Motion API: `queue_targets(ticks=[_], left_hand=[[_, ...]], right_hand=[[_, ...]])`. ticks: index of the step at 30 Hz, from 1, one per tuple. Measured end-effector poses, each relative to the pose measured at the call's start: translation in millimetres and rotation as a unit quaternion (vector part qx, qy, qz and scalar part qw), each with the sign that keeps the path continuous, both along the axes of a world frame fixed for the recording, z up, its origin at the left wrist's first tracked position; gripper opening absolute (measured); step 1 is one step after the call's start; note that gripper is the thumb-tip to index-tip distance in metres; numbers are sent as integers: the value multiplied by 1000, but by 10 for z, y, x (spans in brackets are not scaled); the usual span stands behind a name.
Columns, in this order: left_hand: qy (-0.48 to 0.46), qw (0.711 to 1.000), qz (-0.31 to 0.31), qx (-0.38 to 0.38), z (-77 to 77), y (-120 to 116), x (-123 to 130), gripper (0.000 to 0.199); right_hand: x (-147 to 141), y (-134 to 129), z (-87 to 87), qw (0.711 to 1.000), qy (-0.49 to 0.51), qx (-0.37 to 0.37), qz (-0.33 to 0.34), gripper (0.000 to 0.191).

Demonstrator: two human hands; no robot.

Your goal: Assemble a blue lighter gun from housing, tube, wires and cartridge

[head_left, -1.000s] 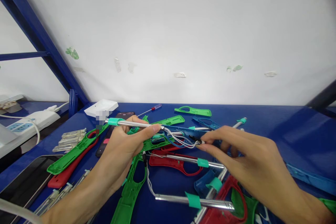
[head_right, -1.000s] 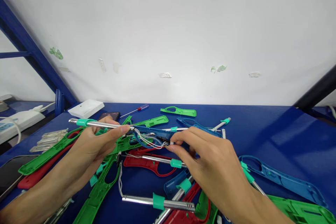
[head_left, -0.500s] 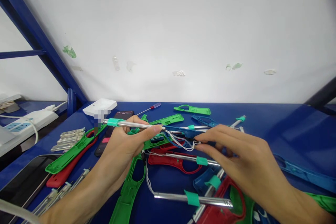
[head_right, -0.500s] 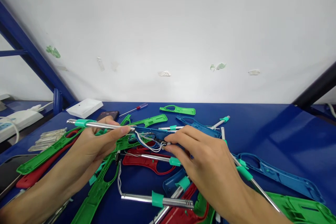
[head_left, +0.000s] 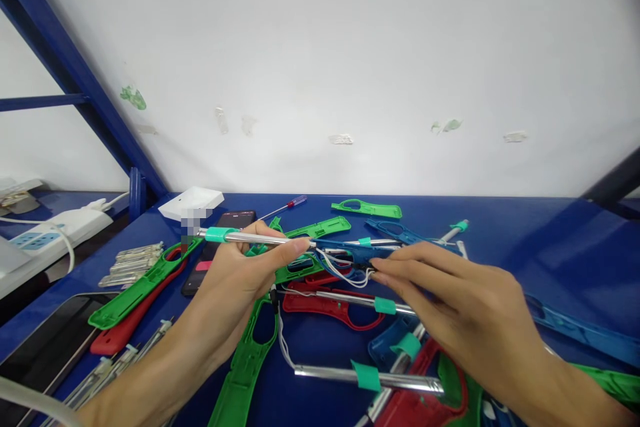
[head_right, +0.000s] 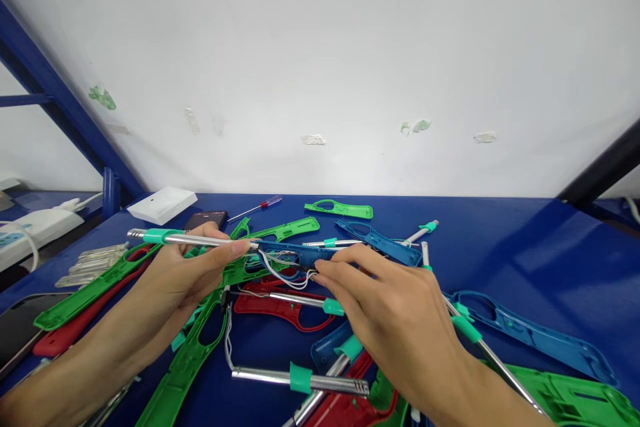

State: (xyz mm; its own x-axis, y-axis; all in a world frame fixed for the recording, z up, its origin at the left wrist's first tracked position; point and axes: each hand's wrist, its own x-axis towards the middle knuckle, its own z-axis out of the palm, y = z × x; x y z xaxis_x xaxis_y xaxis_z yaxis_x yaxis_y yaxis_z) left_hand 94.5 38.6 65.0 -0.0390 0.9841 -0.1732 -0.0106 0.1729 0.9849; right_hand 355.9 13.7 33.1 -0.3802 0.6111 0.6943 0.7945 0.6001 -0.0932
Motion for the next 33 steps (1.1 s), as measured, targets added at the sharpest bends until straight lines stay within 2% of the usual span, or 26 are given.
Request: queue_targets(ticks=[9,15,20,24,28,31,33], left_hand=[[-7,1000,2,2,-17,11,-15,54],[-6,1000,-5,5,-20,6,-14,54],[-3,1000,-5,10,-28,6,-17,58],[5,1000,-4,13,-33,2,-14,58],[6,1000,-3,16,-23,-8,-7,59],[2,1000,-1,18,-19,-7,-4,58],[-3,1000,-2,23,-30,8,-7,57]], right_hand=[[-40,-16,28,1000,-16,11,6,24],[-1,-25,25,997,72,-2,11,20],[-26,-38,141,985,154,-80,7,9],[-29,-13,271,952,214,-218,12,21],[11,34,299,916,227,-331,10,38],[21,45,279,904,228,-362,16,45],[8,42,269,904,244,-352,18,37]])
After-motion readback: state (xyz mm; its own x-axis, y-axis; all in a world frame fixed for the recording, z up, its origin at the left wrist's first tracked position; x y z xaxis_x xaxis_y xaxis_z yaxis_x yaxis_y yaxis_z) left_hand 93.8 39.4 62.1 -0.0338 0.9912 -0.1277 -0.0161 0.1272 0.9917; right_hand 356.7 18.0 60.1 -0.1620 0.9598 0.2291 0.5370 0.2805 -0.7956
